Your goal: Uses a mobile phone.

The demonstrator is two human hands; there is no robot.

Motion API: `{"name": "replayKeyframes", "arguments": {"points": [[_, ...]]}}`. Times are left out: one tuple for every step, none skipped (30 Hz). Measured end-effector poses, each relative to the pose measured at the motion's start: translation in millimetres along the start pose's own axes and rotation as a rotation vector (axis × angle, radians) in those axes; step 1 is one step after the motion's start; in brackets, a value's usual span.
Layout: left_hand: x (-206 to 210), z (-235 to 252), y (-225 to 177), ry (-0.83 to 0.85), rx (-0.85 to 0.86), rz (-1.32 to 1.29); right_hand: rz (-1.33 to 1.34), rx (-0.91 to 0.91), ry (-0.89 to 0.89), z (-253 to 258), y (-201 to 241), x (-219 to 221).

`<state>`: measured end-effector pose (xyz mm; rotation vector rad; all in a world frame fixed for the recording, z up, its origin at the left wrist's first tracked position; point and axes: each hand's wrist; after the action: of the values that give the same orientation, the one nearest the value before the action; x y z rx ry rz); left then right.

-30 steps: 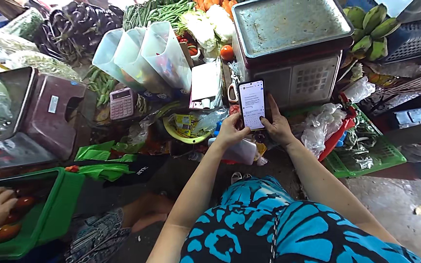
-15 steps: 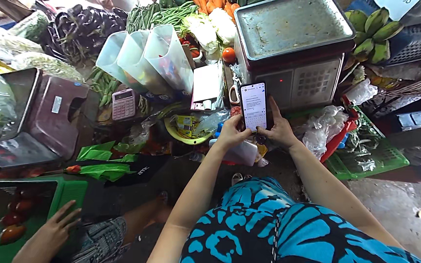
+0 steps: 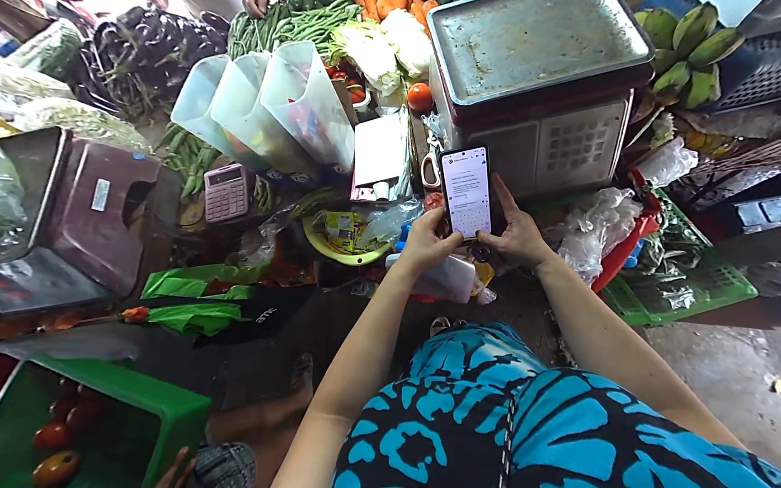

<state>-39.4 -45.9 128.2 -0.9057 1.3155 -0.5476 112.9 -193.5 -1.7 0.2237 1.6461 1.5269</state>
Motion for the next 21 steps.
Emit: {"name": "replayKeyframes", "arguments": {"points": [[29.1,19.7,73.7,-0.121,0.268,-0.153,-0.005,-0.005,-0.002,-0.2,-0.1,-0.1],[42.0,32.4,107.0,-0.106,0.244,-0.207,-0.011,-0.010,-0.005,-0.6,0.2,-0.1],[45.5,37.9,117.0,-0.071,0.159,-0.210,-0.020,-0.012,-0.006,-1.0,0.6,-0.2],[46.1,40.8,118.1,-0.051,0.095,-0.196,-0.026,-0.010,-0.004,-1.1,0.7,-0.4],[46.8,43.1,119.0,-0.046,0.072,-0.182,-0.033,-0.007,-0.003,-1.2,0.7,-0.7],[47.1,43.8,119.1,-0.047,0.068,-0.175,-0.034,-0.006,-0.005,-1.2,0.7,-0.8],[47.3,43.9,119.6,-0.048,0.075,-0.173,-0.035,-0.004,-0.005,-1.1,1.0,-1.0],[47.2,44.0,119.9,-0.049,0.080,-0.173,-0.035,-0.004,-0.007,-0.5,1.0,-1.0],[47.1,44.0,120.0,-0.048,0.083,-0.174,-0.035,-0.010,-0.010,0.3,0.7,-0.7],[47.0,44.0,120.0,-0.047,0.083,-0.175,-0.036,-0.016,-0.011,0.8,0.2,-0.4],[47.3,43.8,120.1,-0.048,0.083,-0.173,-0.035,-0.019,-0.013,0.8,0.0,-0.2],[47.5,43.6,120.2,-0.048,0.083,-0.170,-0.033,-0.021,-0.014,0.6,0.0,0.0],[47.2,43.4,120.1,-0.047,0.082,-0.170,-0.031,-0.022,-0.016,0.5,0.2,0.2],[47.1,43.1,119.8,-0.046,0.081,-0.172,-0.024,-0.018,-0.014,0.2,0.7,0.2],[47.2,43.0,119.6,-0.047,0.079,-0.175,-0.020,-0.013,-0.012,0.2,0.7,0.1],[47.2,43.0,119.4,-0.047,0.077,-0.178,-0.016,-0.009,-0.012,0.4,0.5,0.1],[47.4,43.0,119.2,-0.048,0.075,-0.176,-0.011,-0.006,-0.011,0.5,0.1,0.1],[47.5,43.0,119.2,-0.049,0.076,-0.173,-0.008,-0.007,-0.010,0.5,-0.4,0.2],[47.7,43.0,119.4,-0.049,0.080,-0.173,-0.009,-0.005,-0.009,0.6,-0.5,0.3],[47.9,43.2,120.1,-0.050,0.087,-0.175,-0.014,-0.001,-0.009,0.8,-0.3,0.3],[48.2,43.5,120.7,-0.051,0.094,-0.177,-0.017,0.000,-0.009,0.9,-0.2,0.3]]}}
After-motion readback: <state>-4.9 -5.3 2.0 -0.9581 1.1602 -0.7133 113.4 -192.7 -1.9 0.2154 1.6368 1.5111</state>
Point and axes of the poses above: each hand's wrist, its own z-axis towards the middle knuckle, its own x-axis out of the palm, y = z × x, and after that the axes turned 1 degree about z, right-handed
